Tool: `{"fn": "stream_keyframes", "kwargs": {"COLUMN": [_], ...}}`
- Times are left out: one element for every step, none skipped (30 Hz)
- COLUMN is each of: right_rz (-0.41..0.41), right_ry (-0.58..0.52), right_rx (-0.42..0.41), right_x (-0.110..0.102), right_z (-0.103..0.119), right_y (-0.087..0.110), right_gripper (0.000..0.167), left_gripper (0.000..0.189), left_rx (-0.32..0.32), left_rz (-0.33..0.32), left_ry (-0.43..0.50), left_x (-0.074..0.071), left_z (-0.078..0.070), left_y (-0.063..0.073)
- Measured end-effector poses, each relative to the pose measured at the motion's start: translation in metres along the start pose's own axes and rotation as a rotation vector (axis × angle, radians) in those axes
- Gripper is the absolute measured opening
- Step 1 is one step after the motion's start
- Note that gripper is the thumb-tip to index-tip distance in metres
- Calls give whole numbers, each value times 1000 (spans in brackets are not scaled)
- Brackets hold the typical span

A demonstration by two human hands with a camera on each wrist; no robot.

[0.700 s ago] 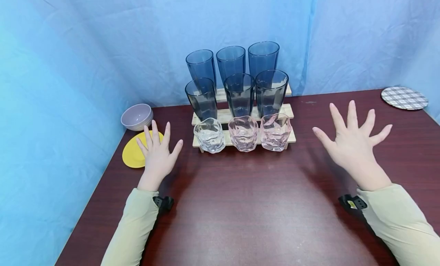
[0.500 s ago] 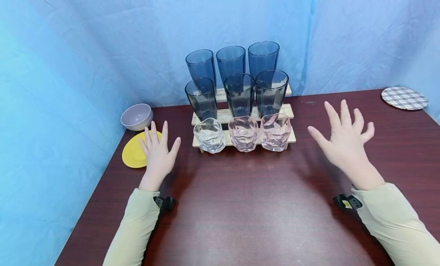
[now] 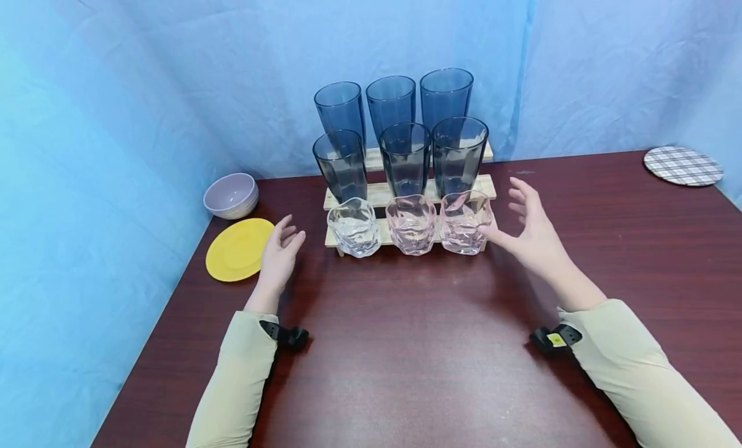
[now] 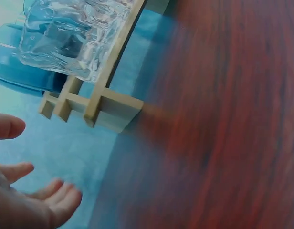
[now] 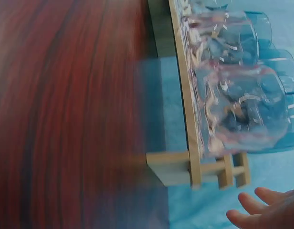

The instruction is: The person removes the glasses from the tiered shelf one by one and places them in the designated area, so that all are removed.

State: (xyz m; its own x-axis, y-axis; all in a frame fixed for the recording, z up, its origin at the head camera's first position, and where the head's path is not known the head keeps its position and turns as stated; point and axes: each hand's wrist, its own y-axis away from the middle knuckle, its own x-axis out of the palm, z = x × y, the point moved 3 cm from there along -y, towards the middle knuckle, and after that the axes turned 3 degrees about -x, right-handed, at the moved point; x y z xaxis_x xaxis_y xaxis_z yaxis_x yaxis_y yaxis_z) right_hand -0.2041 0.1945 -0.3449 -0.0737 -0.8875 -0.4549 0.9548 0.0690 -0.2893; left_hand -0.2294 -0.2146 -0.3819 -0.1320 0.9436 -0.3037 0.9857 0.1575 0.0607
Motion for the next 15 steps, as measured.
{"fn": "stream_keyframes", "kwargs": {"right_rz": [12,23,31,38,42,46,50,53,56,57,59,62,63,63,64], "right_ry": [-26,-48,-70,-88,-96,-99,-97,-96,-92,-80,-68,-62,-61,-62,-68], "right_rx": [13,22,28,35,35,36,36,38,39,41,45,50,55,59,63], "right_x": [3,7,10,14,17,20,23,26,28,30,32,34,35,37,38], "right_z": [0,0,0,0,0,0,0,0,0,0,0,-1,-1,-1,0], "right_y": [-1,-2,-3,-4,-5,-5,-6,-7,-7,-8,-8,-8,-9,-9,-10], "right_gripper": [95,97,98,99,100,100,101,101,102,103,104,104,105,105,106], "left_gripper": [55,54,53,53,54,54,54,54,54,54,53,53,53,52,52], "left_rx": [-20,-34,-47,-61,-77,-91,-108,-125,-143,-160,-177,-190,-203,-213,-220], "left_rz": [15,33,52,70,84,98,107,118,126,135,143,152,157,163,169], "left_ry": [30,63,96,126,156,182,212,242,273,298,331,355,379,402,425], "left_x": [2,5,7,10,12,15,17,20,22,24,27,29,31,32,34], "left_z": [2,3,4,5,6,7,8,8,9,10,11,12,14,15,16], "left_y": [-1,-2,-3,-3,-4,-5,-5,-6,-7,-8,-9,-10,-11,-12,-14]}}
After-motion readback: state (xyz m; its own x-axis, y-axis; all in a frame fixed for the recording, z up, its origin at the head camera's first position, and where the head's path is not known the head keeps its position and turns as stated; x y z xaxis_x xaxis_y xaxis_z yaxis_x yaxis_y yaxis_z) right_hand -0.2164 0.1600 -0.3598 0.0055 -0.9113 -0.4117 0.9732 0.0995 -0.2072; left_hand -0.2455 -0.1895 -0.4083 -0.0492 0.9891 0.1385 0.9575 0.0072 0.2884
